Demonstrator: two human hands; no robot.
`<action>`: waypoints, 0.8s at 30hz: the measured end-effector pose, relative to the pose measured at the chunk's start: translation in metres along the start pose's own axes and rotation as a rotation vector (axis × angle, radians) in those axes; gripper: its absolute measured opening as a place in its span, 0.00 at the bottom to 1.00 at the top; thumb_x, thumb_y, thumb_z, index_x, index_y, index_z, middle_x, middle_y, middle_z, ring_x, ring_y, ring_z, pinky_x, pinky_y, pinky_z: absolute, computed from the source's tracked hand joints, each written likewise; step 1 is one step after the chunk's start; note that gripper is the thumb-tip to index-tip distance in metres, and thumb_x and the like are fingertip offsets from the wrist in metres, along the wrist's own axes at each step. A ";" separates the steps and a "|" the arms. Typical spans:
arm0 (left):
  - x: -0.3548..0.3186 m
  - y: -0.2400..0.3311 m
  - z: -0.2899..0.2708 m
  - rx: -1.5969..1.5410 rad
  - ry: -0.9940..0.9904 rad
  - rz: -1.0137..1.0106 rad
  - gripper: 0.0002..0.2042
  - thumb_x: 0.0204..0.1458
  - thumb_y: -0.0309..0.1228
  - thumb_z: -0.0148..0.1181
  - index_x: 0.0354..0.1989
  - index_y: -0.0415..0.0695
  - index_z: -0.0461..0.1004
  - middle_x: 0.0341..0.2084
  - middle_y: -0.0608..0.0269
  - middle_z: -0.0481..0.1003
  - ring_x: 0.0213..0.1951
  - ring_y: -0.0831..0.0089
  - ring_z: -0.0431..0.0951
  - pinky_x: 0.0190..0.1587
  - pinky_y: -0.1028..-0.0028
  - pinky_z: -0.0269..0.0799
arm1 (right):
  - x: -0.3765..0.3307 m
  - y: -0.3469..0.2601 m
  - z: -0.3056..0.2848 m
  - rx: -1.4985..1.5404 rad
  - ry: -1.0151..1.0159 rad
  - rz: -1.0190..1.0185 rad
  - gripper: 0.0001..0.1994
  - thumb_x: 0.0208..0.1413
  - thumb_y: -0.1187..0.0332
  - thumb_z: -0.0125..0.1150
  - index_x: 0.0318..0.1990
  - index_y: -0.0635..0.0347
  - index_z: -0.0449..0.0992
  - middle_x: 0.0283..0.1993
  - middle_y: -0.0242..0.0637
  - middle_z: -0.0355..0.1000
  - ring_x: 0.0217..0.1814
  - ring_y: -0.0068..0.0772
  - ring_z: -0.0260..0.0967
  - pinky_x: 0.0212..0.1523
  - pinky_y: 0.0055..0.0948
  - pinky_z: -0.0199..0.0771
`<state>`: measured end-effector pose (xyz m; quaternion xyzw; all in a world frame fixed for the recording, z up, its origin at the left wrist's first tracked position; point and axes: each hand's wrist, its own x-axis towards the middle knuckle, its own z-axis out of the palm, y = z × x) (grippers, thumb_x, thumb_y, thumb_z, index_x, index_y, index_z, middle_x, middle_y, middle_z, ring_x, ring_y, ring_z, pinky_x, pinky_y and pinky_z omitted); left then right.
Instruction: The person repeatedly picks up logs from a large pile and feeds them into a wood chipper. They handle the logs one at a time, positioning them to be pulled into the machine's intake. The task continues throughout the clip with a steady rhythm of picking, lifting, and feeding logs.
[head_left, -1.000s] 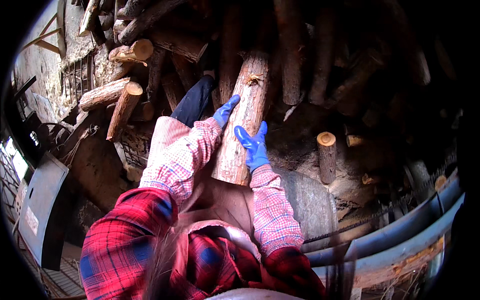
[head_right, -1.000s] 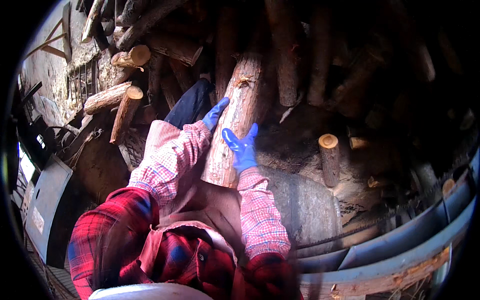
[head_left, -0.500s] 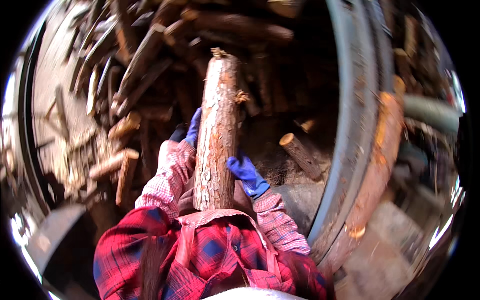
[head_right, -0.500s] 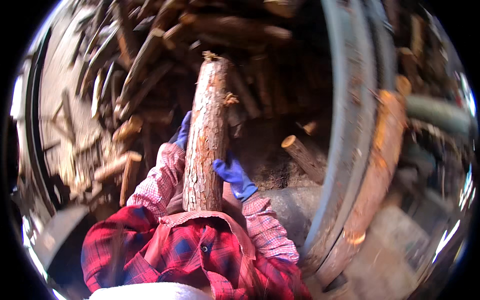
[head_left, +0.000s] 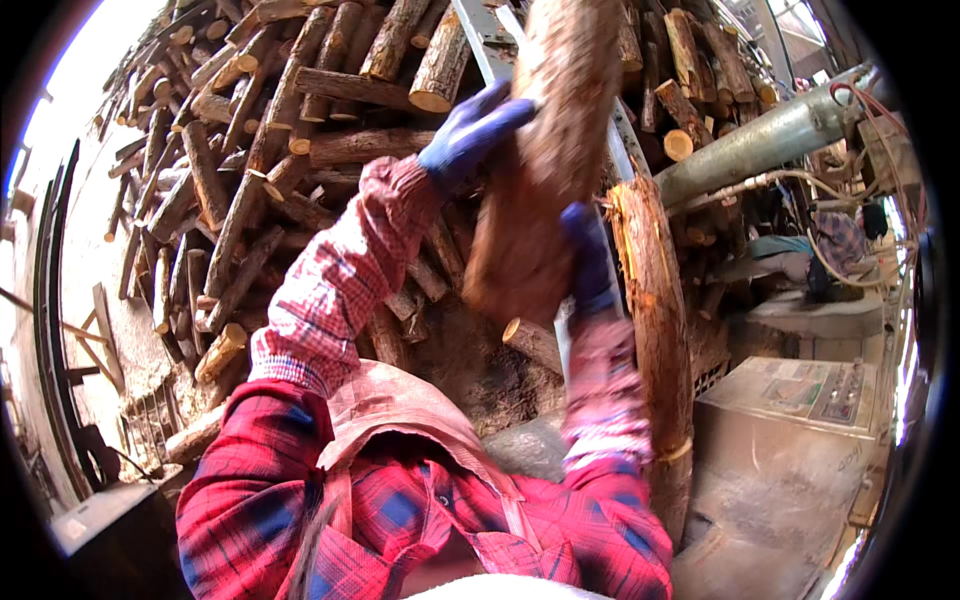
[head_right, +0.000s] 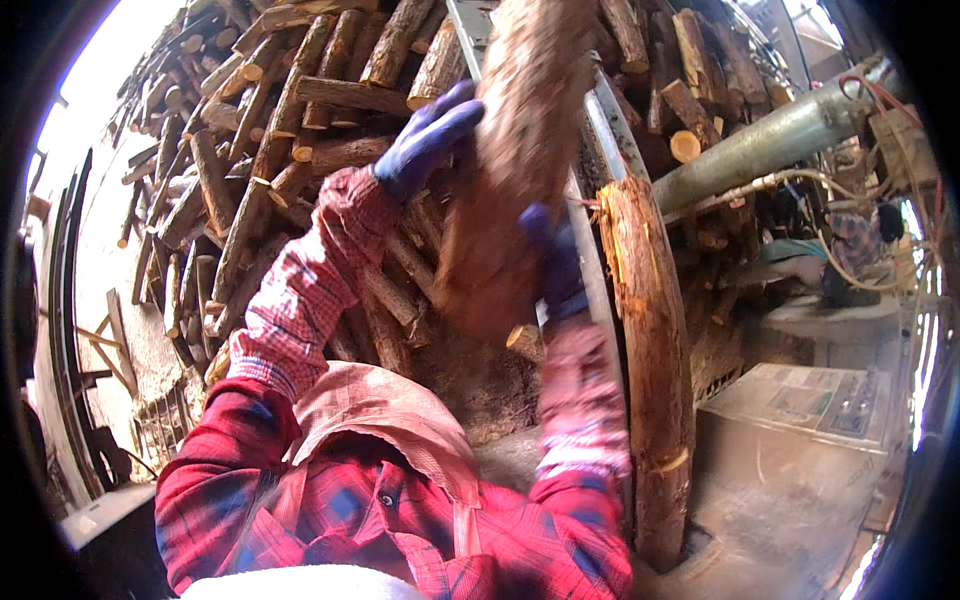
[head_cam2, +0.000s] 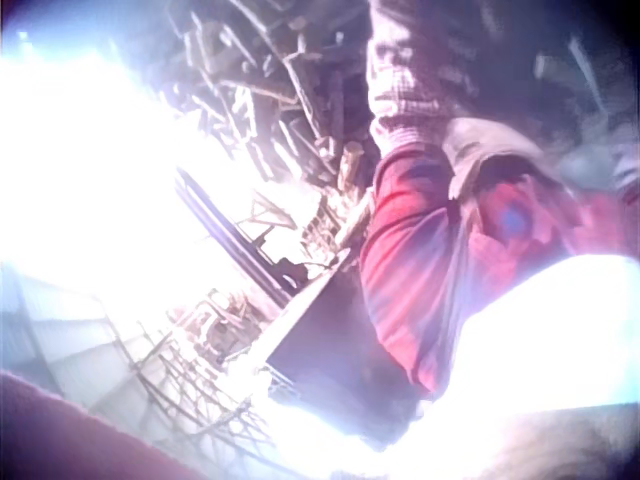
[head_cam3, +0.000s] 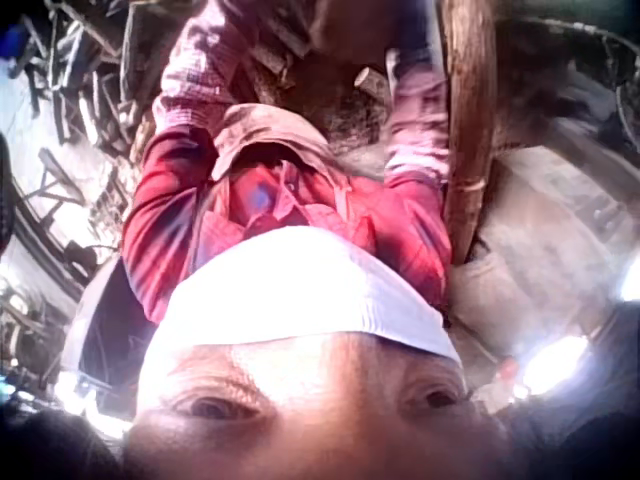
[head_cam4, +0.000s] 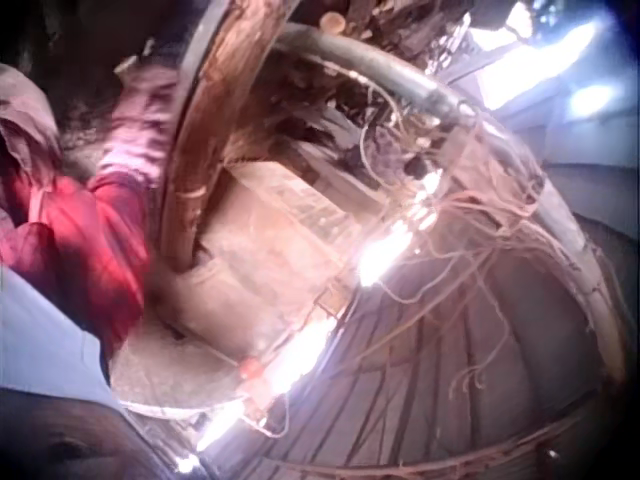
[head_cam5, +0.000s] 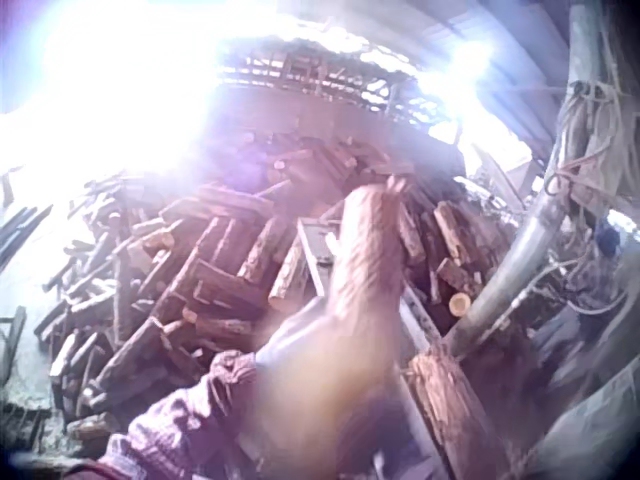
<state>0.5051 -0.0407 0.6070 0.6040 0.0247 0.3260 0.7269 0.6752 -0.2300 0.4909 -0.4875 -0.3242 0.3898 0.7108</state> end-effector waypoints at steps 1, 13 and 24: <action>0.008 0.004 -0.005 0.124 0.038 0.034 0.29 0.55 0.43 0.56 0.60 0.36 0.62 0.55 0.56 0.68 0.57 0.70 0.65 0.59 0.70 0.60 | 0.038 -0.025 -0.024 -0.197 0.006 -0.015 0.19 0.59 0.64 0.58 0.56 0.60 0.66 0.45 0.27 0.68 0.44 0.19 0.66 0.46 0.22 0.70; -0.330 -0.050 -0.117 0.878 0.565 -0.833 0.35 0.46 0.54 0.60 0.55 0.36 0.67 0.50 0.45 0.71 0.53 0.56 0.71 0.58 0.66 0.62 | 0.223 -0.068 -0.131 -1.263 0.149 0.097 0.57 0.29 0.46 0.76 0.64 0.73 0.52 0.62 0.55 0.59 0.64 0.45 0.57 0.64 0.37 0.57; -0.593 -0.126 -0.124 0.252 1.231 -0.985 0.30 0.46 0.49 0.64 0.47 0.32 0.73 0.42 0.54 0.76 0.45 0.65 0.74 0.50 0.69 0.68 | 0.161 -0.059 -0.200 -0.923 -0.060 0.157 0.36 0.49 0.67 0.66 0.63 0.71 0.54 0.55 0.43 0.66 0.54 0.34 0.67 0.58 0.31 0.65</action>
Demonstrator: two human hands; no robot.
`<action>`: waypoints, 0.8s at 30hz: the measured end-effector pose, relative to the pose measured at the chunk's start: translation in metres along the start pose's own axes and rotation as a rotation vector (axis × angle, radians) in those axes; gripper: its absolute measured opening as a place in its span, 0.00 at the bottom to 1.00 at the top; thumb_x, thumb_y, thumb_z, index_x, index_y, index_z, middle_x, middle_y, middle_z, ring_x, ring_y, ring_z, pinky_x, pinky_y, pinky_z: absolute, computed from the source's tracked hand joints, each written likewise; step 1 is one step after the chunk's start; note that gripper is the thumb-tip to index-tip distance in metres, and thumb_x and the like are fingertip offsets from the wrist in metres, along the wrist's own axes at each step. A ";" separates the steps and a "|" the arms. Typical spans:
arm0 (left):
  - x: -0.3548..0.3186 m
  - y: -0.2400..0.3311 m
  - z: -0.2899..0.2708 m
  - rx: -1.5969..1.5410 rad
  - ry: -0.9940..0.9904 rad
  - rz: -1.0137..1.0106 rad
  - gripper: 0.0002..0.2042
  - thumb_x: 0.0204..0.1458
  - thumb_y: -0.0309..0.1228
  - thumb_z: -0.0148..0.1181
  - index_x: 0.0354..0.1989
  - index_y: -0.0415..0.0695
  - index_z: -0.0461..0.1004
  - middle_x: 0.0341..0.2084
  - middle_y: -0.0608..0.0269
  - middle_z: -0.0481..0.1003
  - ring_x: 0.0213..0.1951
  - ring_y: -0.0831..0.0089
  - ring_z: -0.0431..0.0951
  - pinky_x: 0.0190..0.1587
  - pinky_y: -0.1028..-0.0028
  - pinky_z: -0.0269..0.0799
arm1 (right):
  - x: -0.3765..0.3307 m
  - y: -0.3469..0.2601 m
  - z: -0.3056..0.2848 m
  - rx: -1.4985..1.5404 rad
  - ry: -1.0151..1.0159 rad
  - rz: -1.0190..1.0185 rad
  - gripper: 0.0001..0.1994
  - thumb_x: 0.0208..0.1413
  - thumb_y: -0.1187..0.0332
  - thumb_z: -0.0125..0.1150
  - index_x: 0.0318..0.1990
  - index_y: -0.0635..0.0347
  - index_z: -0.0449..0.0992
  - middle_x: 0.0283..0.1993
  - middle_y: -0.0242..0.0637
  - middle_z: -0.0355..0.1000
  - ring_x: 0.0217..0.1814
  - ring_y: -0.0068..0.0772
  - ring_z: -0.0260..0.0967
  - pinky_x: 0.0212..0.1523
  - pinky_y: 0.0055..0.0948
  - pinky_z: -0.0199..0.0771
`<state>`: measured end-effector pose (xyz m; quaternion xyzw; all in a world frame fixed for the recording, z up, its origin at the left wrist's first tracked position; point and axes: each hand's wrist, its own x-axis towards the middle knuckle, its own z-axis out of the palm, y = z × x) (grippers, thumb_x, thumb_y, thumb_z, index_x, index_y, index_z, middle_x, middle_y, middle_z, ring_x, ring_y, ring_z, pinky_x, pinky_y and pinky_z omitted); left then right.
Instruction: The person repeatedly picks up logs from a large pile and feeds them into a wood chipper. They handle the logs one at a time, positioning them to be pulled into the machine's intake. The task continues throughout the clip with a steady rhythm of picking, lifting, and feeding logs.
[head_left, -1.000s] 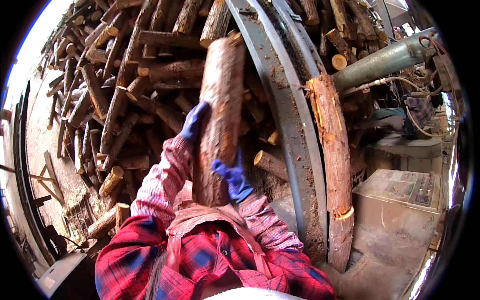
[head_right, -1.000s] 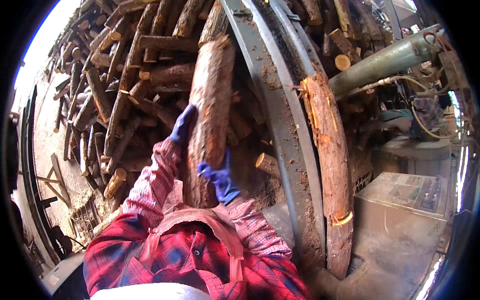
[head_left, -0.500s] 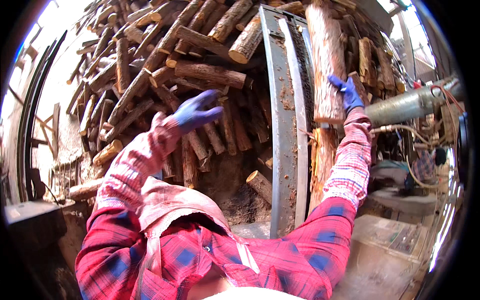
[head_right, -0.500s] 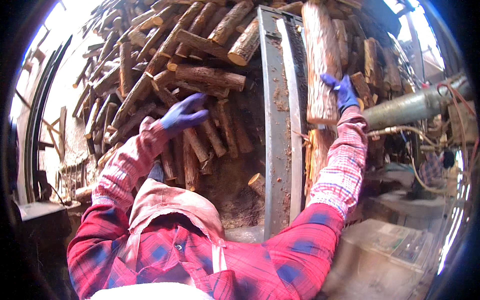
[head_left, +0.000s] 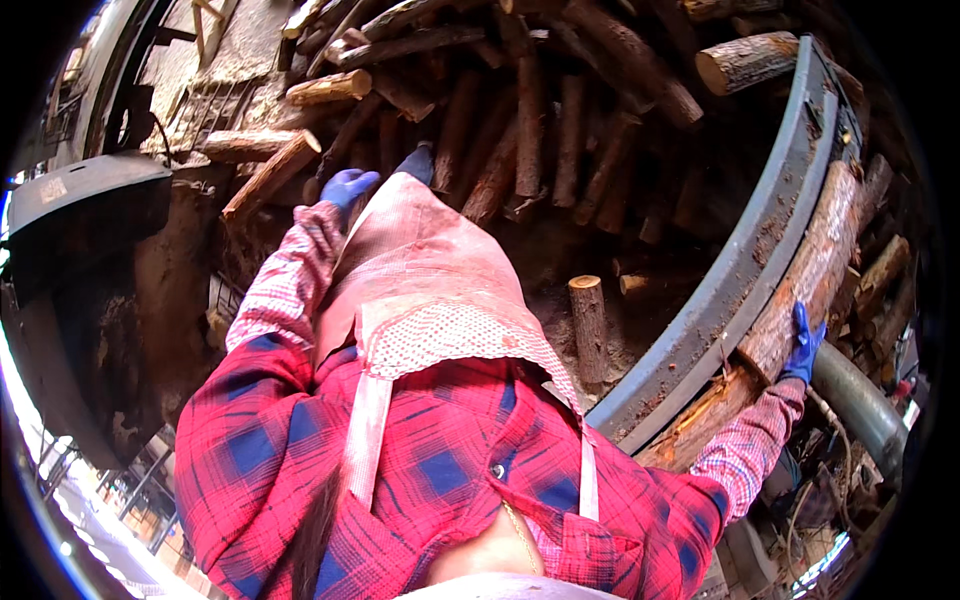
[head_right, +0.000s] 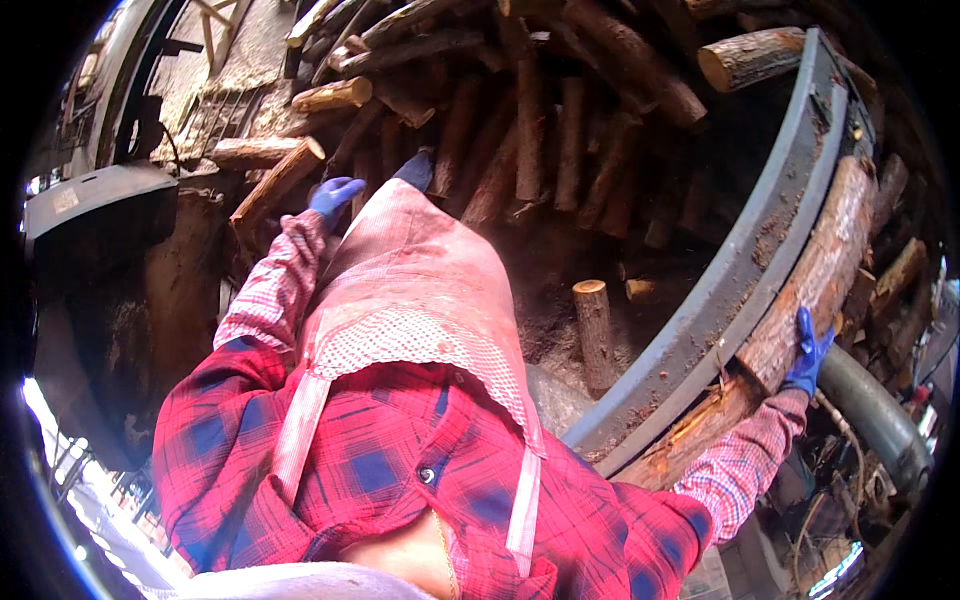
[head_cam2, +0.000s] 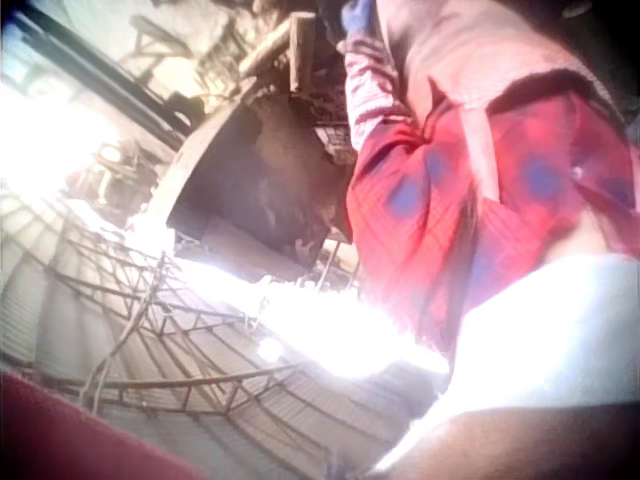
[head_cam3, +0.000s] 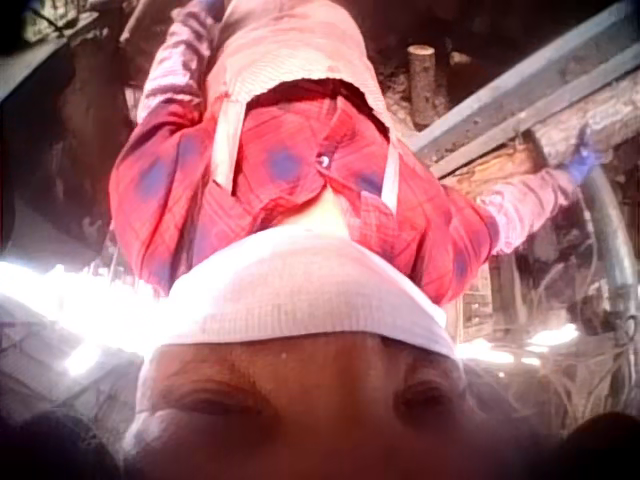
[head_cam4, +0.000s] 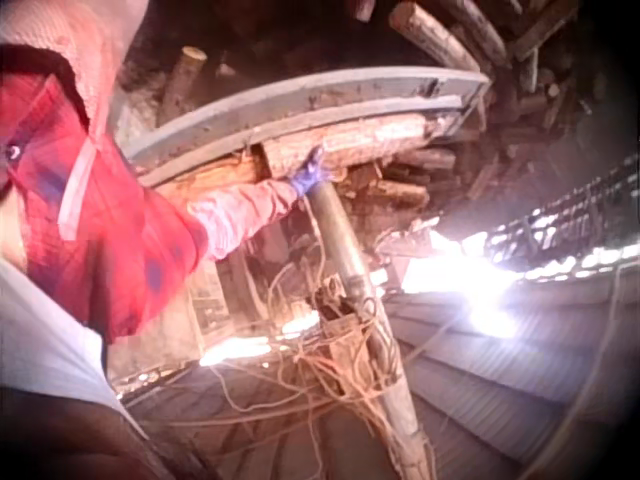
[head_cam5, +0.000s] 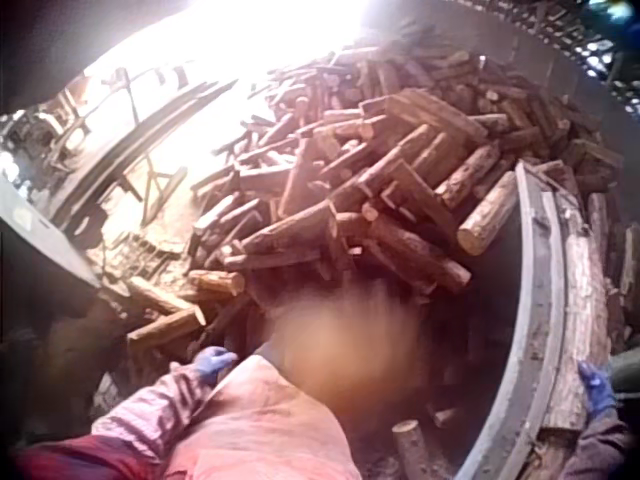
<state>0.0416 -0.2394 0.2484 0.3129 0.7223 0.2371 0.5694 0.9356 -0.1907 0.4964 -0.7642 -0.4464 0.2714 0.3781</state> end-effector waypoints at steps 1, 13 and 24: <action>0.002 0.003 0.008 -0.054 -0.077 -0.005 0.34 0.44 0.50 0.66 0.50 0.30 0.71 0.45 0.50 0.75 0.48 0.63 0.74 0.53 0.69 0.67 | -0.003 -0.009 0.000 -0.122 0.021 -0.021 0.35 0.50 0.67 0.66 0.62 0.71 0.56 0.56 0.43 0.66 0.55 0.34 0.67 0.59 0.32 0.65; 0.073 0.068 0.078 0.066 -0.233 -0.089 0.21 0.51 0.42 0.62 0.47 0.39 0.75 0.32 0.66 0.76 0.30 0.79 0.72 0.33 0.80 0.67 | -0.107 -0.148 0.200 -0.858 0.324 -0.442 0.34 0.49 0.52 0.64 0.57 0.70 0.65 0.59 0.59 0.63 0.60 0.55 0.61 0.61 0.42 0.61; 0.193 -0.114 0.201 0.083 -0.529 -0.652 0.19 0.52 0.42 0.61 0.48 0.44 0.74 0.33 0.65 0.76 0.30 0.77 0.73 0.33 0.76 0.69 | -0.253 0.258 0.654 0.471 -0.437 1.408 0.36 0.55 0.38 0.50 0.61 0.58 0.64 0.63 0.42 0.63 0.59 0.43 0.64 0.58 0.43 0.59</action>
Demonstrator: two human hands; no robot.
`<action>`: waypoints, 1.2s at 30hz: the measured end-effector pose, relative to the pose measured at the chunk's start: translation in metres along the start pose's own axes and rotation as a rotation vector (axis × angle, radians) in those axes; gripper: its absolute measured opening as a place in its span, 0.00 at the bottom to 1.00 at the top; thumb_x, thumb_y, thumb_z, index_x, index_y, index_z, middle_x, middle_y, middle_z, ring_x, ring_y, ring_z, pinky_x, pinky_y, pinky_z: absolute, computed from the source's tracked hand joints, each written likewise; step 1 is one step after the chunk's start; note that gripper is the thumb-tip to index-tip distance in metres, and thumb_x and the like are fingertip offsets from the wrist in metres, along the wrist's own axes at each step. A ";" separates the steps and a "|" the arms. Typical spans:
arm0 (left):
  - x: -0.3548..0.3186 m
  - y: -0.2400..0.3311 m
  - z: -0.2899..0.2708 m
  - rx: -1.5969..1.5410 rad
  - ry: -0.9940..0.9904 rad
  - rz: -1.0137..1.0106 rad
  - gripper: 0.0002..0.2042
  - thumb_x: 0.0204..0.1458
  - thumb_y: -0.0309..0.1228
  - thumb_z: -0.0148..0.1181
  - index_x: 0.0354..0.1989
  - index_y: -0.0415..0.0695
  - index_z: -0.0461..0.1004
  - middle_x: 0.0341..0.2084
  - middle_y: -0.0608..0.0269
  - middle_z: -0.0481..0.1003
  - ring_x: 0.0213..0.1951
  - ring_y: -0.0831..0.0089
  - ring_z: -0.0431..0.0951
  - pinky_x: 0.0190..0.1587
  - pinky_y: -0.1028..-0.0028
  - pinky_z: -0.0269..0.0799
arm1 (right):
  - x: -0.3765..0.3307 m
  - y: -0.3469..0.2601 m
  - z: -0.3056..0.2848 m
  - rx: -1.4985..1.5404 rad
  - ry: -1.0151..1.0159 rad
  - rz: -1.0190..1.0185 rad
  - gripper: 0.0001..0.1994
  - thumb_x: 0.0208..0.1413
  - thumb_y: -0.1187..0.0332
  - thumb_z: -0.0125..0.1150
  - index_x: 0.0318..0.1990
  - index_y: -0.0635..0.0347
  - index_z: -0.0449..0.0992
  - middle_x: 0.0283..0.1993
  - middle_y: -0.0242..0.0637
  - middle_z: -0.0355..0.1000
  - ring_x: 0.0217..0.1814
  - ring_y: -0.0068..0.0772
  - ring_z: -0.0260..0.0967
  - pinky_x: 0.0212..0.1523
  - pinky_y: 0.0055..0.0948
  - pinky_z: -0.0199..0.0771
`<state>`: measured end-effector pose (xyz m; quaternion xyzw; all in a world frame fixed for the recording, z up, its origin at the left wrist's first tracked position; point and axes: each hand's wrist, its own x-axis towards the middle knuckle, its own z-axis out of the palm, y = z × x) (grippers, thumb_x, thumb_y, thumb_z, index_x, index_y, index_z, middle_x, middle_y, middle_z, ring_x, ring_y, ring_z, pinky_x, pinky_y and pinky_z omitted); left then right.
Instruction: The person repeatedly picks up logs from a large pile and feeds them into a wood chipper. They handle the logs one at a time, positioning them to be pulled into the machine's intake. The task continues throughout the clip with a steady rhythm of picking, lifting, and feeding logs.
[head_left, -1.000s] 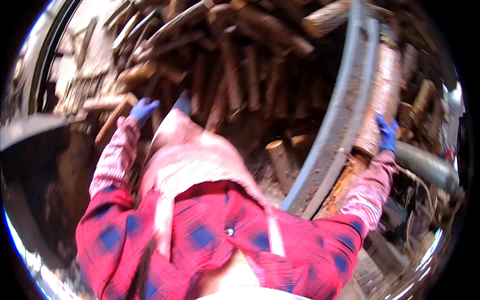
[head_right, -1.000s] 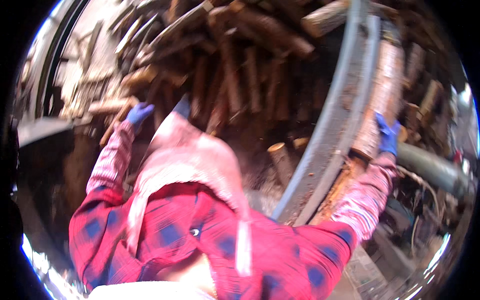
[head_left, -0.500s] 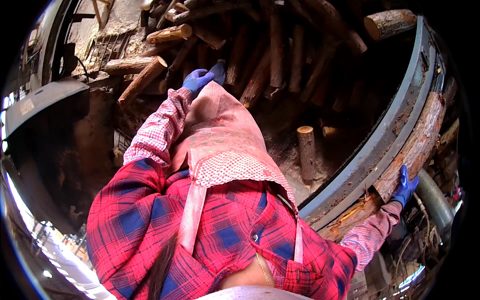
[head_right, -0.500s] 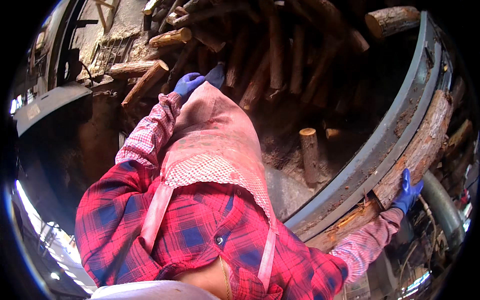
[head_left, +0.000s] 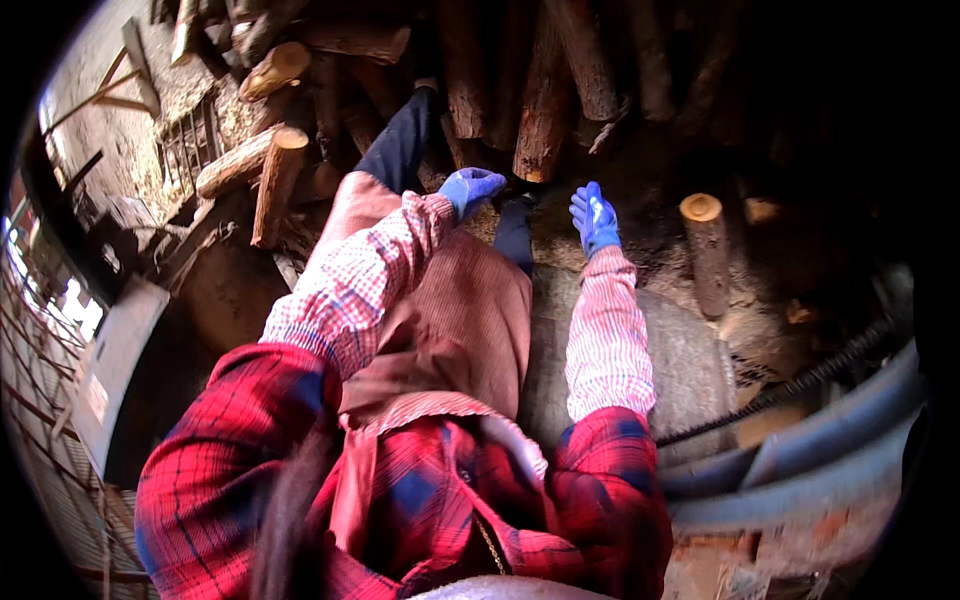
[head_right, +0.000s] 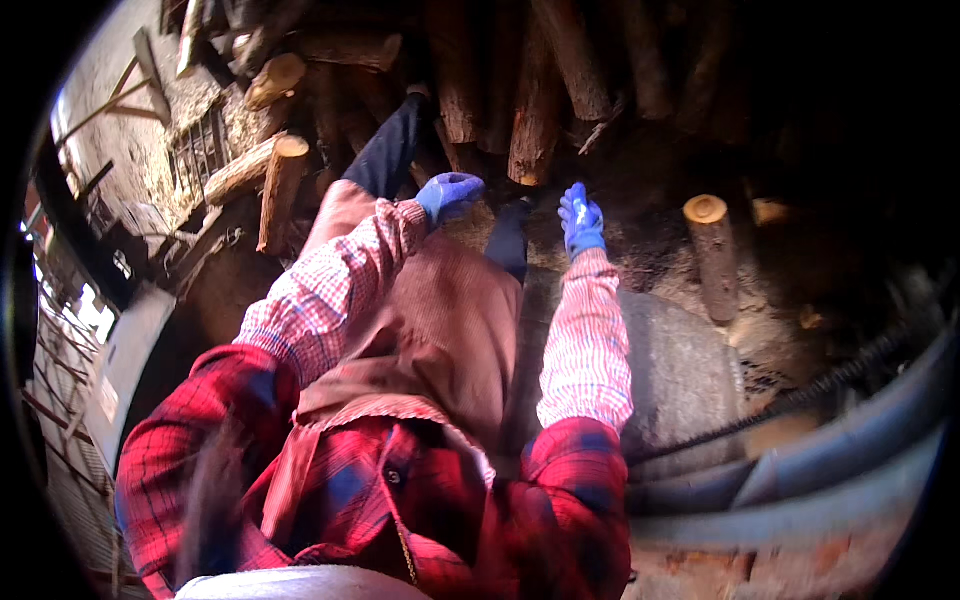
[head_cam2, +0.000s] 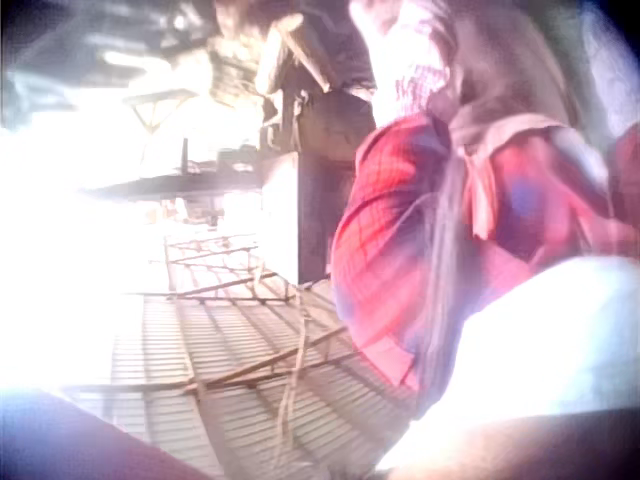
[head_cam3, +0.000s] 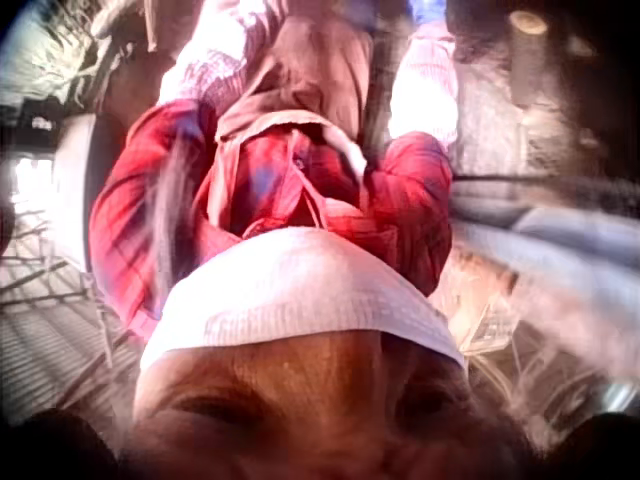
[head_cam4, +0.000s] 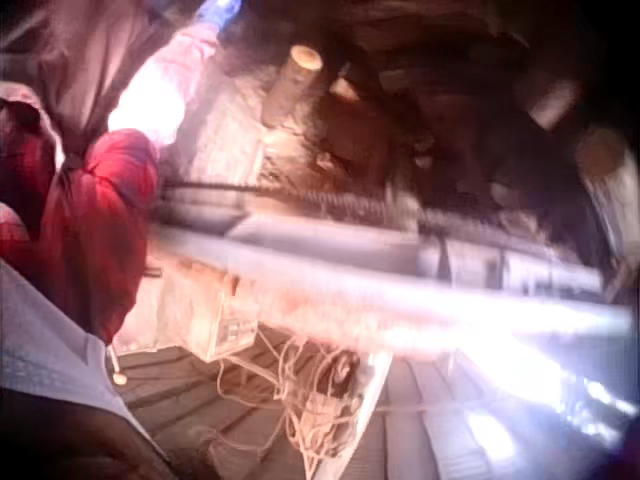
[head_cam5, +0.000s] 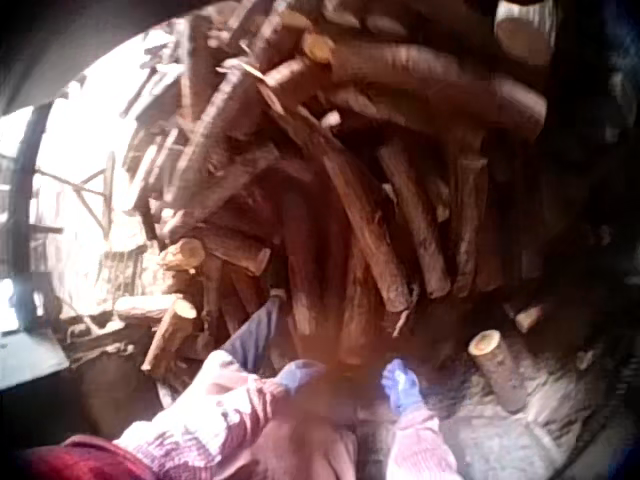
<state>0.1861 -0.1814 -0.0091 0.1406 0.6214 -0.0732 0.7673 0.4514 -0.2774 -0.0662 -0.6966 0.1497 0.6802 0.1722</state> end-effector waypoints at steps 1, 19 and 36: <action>0.019 -0.005 0.003 -0.091 0.042 -0.061 0.18 0.52 0.43 0.61 0.46 0.45 0.74 0.32 0.66 0.76 0.29 0.77 0.72 0.32 0.77 0.67 | 0.051 0.012 0.002 0.056 0.012 0.066 0.37 0.55 0.37 0.48 0.63 0.56 0.63 0.65 0.41 0.61 0.60 0.44 0.63 0.57 0.43 0.60; 0.142 0.024 -0.016 0.037 0.164 0.269 0.32 0.51 0.47 0.61 0.57 0.34 0.64 0.50 0.56 0.72 0.51 0.68 0.71 0.55 0.70 0.64 | 0.178 0.083 0.064 0.680 -0.270 0.083 0.29 0.63 0.47 0.39 0.64 0.57 0.60 0.64 0.38 0.61 0.64 0.44 0.58 0.65 0.42 0.57; -0.169 0.147 0.030 -0.376 -0.328 -0.154 0.27 0.48 0.42 0.66 0.53 0.38 0.69 0.41 0.54 0.78 0.39 0.64 0.80 0.49 0.66 0.75 | -0.128 -0.066 0.113 0.660 -0.516 -0.068 0.29 0.63 0.48 0.44 0.62 0.60 0.61 0.59 0.41 0.65 0.57 0.37 0.65 0.60 0.38 0.64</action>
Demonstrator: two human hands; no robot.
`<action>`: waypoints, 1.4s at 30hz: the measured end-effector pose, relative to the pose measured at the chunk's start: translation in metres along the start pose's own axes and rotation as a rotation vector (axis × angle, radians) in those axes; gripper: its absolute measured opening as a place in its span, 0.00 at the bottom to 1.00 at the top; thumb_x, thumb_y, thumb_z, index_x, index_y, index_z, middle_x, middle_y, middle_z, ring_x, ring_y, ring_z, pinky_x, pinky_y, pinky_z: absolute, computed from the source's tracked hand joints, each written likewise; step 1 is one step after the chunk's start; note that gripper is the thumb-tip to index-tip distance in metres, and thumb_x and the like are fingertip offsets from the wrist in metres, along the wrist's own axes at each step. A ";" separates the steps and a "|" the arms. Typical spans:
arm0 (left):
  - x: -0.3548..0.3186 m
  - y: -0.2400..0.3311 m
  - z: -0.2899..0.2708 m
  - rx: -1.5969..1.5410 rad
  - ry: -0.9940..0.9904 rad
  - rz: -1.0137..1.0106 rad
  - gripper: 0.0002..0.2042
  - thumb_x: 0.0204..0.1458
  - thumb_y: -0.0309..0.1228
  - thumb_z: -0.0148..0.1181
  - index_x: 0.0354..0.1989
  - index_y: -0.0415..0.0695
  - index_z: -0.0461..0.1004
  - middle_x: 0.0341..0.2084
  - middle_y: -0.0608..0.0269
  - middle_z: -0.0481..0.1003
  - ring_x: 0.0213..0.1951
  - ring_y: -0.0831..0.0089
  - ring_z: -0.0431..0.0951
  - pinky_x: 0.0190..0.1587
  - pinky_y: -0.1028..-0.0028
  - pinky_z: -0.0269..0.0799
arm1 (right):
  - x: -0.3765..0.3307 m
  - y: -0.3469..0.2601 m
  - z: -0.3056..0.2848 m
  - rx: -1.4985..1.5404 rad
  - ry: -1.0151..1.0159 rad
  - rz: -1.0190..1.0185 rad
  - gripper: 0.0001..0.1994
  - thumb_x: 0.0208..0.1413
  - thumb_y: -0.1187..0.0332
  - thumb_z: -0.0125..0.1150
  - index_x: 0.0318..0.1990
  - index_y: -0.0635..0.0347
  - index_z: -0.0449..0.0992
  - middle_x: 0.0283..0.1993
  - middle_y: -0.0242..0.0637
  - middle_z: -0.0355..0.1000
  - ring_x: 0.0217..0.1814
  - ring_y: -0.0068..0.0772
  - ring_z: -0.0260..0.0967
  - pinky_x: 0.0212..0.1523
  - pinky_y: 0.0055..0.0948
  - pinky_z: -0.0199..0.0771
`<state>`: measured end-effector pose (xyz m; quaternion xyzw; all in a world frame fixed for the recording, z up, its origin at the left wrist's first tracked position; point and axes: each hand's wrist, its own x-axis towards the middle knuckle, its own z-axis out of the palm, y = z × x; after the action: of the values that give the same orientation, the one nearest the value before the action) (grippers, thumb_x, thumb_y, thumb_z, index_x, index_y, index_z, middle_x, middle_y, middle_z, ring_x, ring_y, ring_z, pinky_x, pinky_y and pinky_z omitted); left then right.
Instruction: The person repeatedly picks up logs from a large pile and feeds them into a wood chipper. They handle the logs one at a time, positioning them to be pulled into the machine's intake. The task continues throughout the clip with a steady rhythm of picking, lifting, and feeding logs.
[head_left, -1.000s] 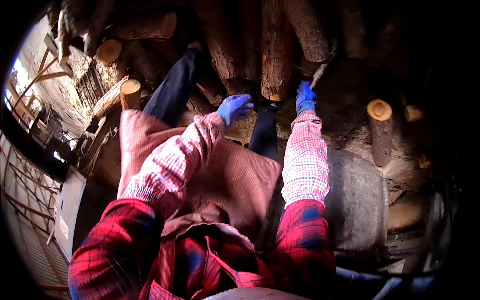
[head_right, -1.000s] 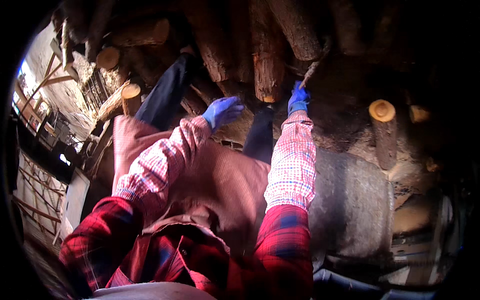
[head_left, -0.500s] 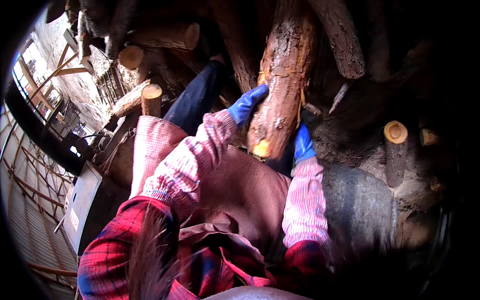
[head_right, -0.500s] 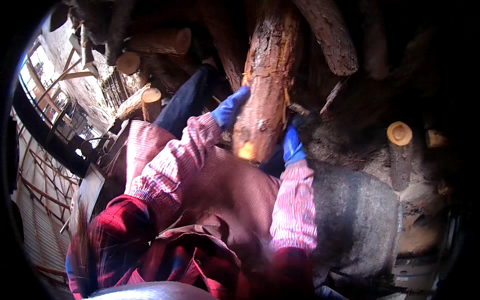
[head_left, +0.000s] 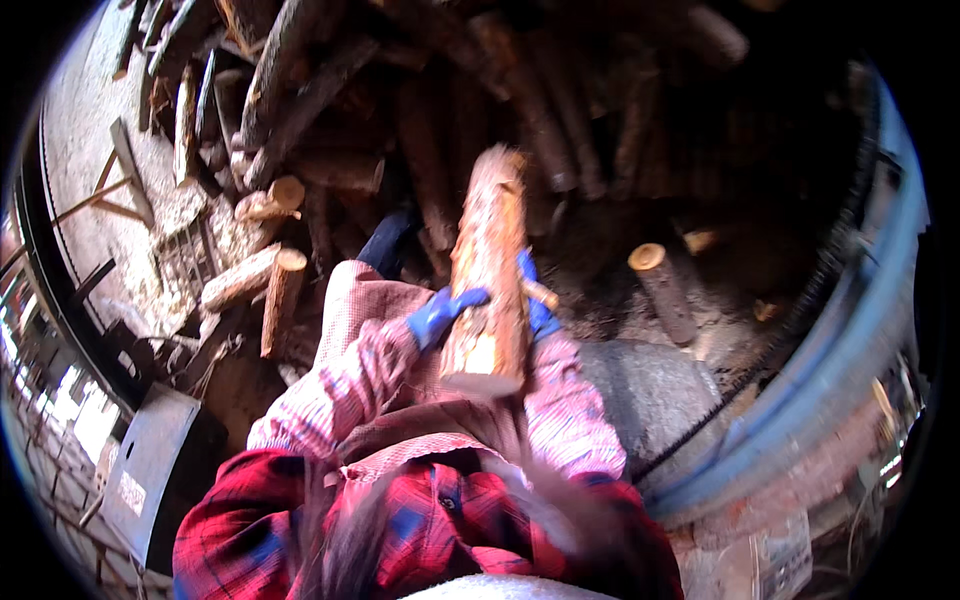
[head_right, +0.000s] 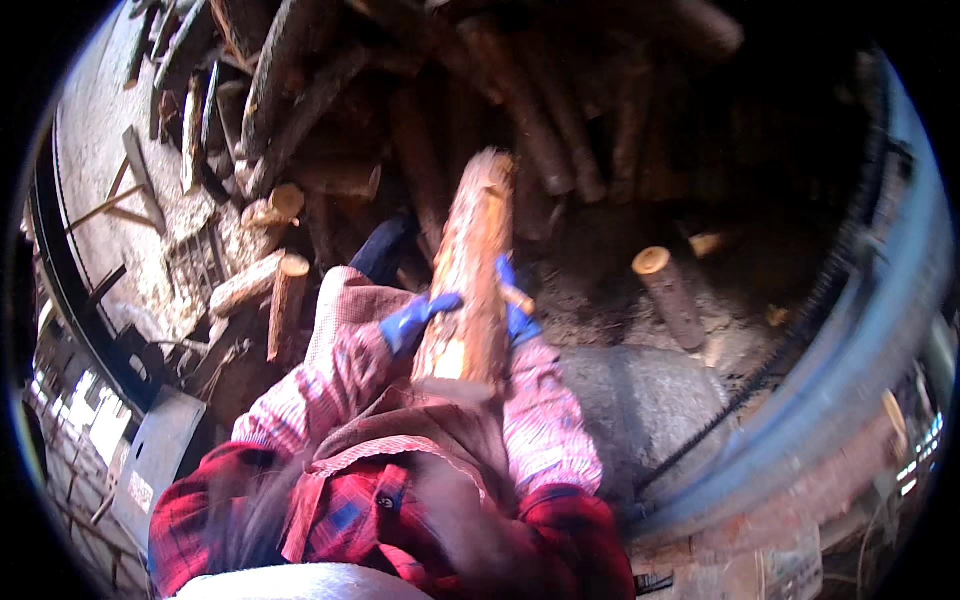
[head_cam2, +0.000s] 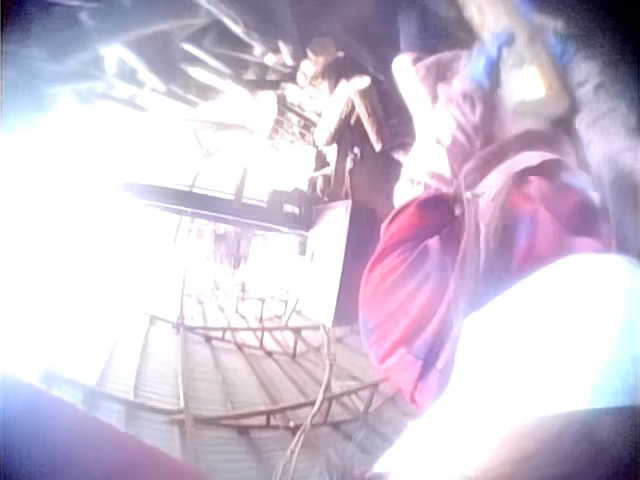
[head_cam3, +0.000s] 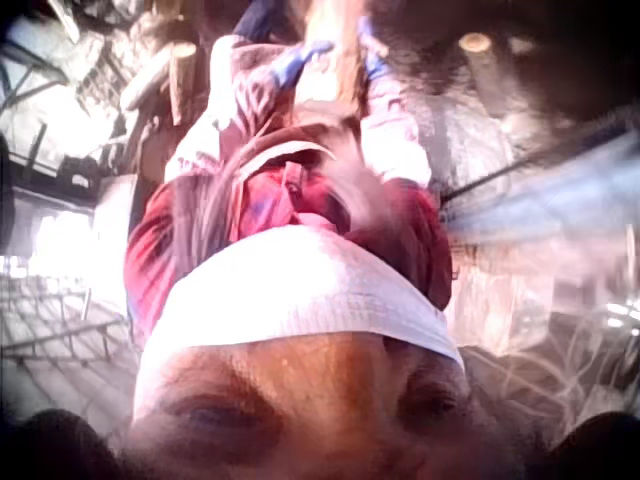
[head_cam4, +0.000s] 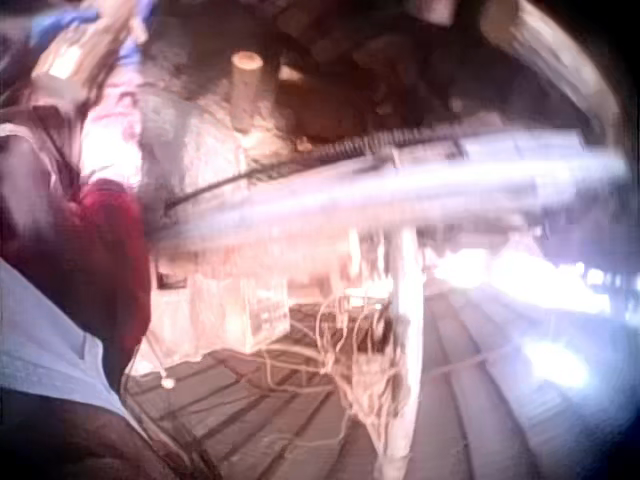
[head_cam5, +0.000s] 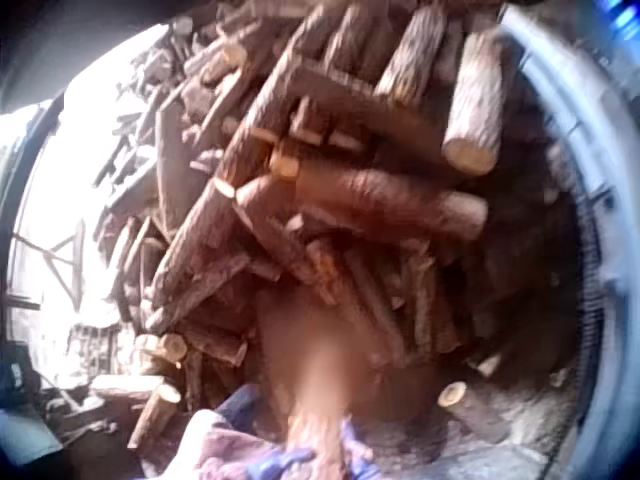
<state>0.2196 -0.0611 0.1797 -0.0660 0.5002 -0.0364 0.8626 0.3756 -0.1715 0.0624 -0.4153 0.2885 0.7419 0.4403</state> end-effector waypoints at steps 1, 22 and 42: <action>-0.024 -0.009 0.008 -0.030 -0.055 -0.004 0.28 0.48 0.42 0.66 0.54 0.39 0.68 0.43 0.53 0.77 0.41 0.63 0.80 0.51 0.64 0.73 | -0.026 0.011 0.014 0.033 -0.008 0.034 0.29 0.62 0.48 0.45 0.62 0.60 0.61 0.58 0.41 0.66 0.57 0.37 0.65 0.60 0.38 0.64; -0.142 -0.046 0.457 0.710 -0.613 1.184 0.37 0.51 0.33 0.65 0.65 0.42 0.47 0.52 0.55 0.67 0.50 0.70 0.71 0.53 0.71 0.68 | -0.556 -0.293 0.232 -1.277 0.062 -1.535 0.35 0.51 0.51 0.65 0.61 0.63 0.61 0.60 0.40 0.61 0.58 0.30 0.62 0.59 0.28 0.62; -0.046 -0.008 0.121 0.649 0.638 0.990 0.42 0.42 0.53 0.67 0.58 0.31 0.62 0.51 0.45 0.70 0.54 0.59 0.70 0.55 0.66 0.66 | -0.563 -0.423 0.120 -2.511 1.551 -0.923 0.39 0.45 0.54 0.68 0.62 0.61 0.59 0.59 0.47 0.62 0.58 0.47 0.62 0.59 0.39 0.63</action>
<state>0.3017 -0.0535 0.2798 0.4475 0.6656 0.1971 0.5638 0.8606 -0.1203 0.5843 -0.8258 -0.4983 -0.0872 -0.2493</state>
